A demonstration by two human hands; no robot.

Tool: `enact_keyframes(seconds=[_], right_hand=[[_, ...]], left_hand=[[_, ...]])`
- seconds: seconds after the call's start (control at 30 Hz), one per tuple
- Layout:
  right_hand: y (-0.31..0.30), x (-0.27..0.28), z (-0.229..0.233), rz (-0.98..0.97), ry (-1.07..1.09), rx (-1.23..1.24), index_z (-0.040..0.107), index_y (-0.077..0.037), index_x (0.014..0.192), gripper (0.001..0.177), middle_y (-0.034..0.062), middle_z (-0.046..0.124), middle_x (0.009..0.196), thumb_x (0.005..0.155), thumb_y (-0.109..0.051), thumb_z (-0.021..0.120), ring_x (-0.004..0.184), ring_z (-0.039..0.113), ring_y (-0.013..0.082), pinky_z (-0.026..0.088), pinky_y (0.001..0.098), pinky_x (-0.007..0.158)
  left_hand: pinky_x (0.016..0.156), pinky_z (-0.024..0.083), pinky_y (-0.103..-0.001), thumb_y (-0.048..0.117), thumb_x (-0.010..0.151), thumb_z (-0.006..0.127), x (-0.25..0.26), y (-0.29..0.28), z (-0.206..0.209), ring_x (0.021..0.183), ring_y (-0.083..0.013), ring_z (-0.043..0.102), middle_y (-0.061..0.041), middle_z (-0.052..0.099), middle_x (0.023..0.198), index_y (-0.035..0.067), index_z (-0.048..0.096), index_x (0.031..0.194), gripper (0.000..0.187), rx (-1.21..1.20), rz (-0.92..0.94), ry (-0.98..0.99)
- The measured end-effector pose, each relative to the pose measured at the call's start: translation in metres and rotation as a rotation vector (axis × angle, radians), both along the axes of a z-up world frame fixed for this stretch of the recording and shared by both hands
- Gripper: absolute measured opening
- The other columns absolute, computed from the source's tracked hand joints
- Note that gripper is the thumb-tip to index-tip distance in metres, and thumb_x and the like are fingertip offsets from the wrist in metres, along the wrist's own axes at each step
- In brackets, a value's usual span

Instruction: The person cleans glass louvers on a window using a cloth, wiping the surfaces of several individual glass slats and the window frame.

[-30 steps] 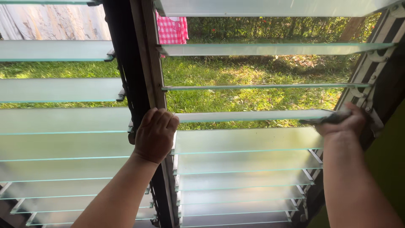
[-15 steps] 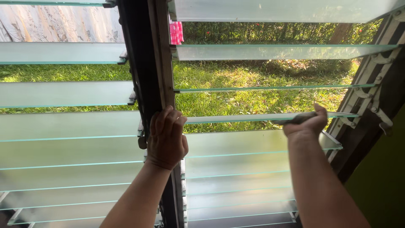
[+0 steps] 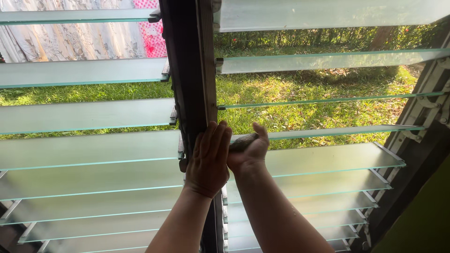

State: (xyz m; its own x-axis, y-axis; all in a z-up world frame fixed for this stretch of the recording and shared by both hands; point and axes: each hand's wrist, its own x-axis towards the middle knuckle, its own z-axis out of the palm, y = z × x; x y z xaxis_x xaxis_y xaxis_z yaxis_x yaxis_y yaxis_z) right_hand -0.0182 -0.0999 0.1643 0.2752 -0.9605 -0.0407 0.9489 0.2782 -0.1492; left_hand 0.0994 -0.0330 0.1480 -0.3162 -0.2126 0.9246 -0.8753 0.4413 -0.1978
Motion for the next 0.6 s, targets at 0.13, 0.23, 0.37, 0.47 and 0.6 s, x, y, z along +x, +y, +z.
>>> enact_keyframes(seconds=[0.13,0.23,0.37,0.47,0.6], right_hand=[[-0.012,-0.002,-0.007,0.13,0.086,-0.038,0.045,0.007,0.14,0.068,0.0274,0.061,0.129,0.088,-0.035,0.058,0.119,0.062,0.0415,0.051,0.0506,0.107],[-0.027,-0.02,-0.012,0.238,0.048,-0.084,0.048,0.005,0.135,0.054,0.0238,0.064,0.121,0.096,-0.031,0.055,0.111,0.064,0.038,0.052,0.0478,0.105],[-0.017,-0.062,-0.002,0.194,0.138,-0.036,0.047,0.009,0.125,0.052,0.0292,0.064,0.112,0.097,-0.034,0.05,0.103,0.064,0.0416,0.048,0.0549,0.101],[-0.021,-0.112,0.01,0.064,0.203,-0.022,0.051,0.0,0.114,0.036,0.0174,0.062,0.1,0.096,-0.031,0.055,0.098,0.064,0.0366,0.05,0.0618,0.102],[-0.054,-0.2,0.0,-0.079,0.337,-0.017,0.056,-0.012,0.088,0.019,0.0072,0.062,0.079,0.094,-0.03,0.06,0.081,0.064,0.0298,0.053,0.0598,0.098]], left_hand=[[0.123,0.036,-0.045,0.002,0.092,0.051,0.0,0.0,-0.002,0.152,-0.0277,0.035,-0.013,0.045,0.16,0.0,0.049,0.151,0.059,-0.007,0.106,-0.044],[0.122,0.036,-0.047,0.004,0.096,0.05,-0.003,-0.002,-0.002,0.153,-0.0278,0.034,-0.013,0.044,0.16,-0.001,0.05,0.149,0.054,-0.013,0.146,-0.05],[0.12,0.037,-0.049,0.007,0.097,0.05,-0.007,-0.004,-0.006,0.152,-0.0276,0.033,-0.01,0.043,0.16,0.001,0.055,0.144,0.048,0.035,0.165,-0.05],[0.122,0.036,-0.048,0.005,0.096,0.049,-0.008,-0.005,-0.008,0.153,-0.0266,0.033,-0.008,0.045,0.159,0.002,0.057,0.143,0.048,0.039,0.232,-0.072],[0.123,0.034,-0.048,0.007,0.096,0.051,-0.012,-0.006,-0.008,0.152,-0.0269,0.034,-0.009,0.048,0.155,0.002,0.061,0.138,0.043,0.02,0.276,-0.077]])
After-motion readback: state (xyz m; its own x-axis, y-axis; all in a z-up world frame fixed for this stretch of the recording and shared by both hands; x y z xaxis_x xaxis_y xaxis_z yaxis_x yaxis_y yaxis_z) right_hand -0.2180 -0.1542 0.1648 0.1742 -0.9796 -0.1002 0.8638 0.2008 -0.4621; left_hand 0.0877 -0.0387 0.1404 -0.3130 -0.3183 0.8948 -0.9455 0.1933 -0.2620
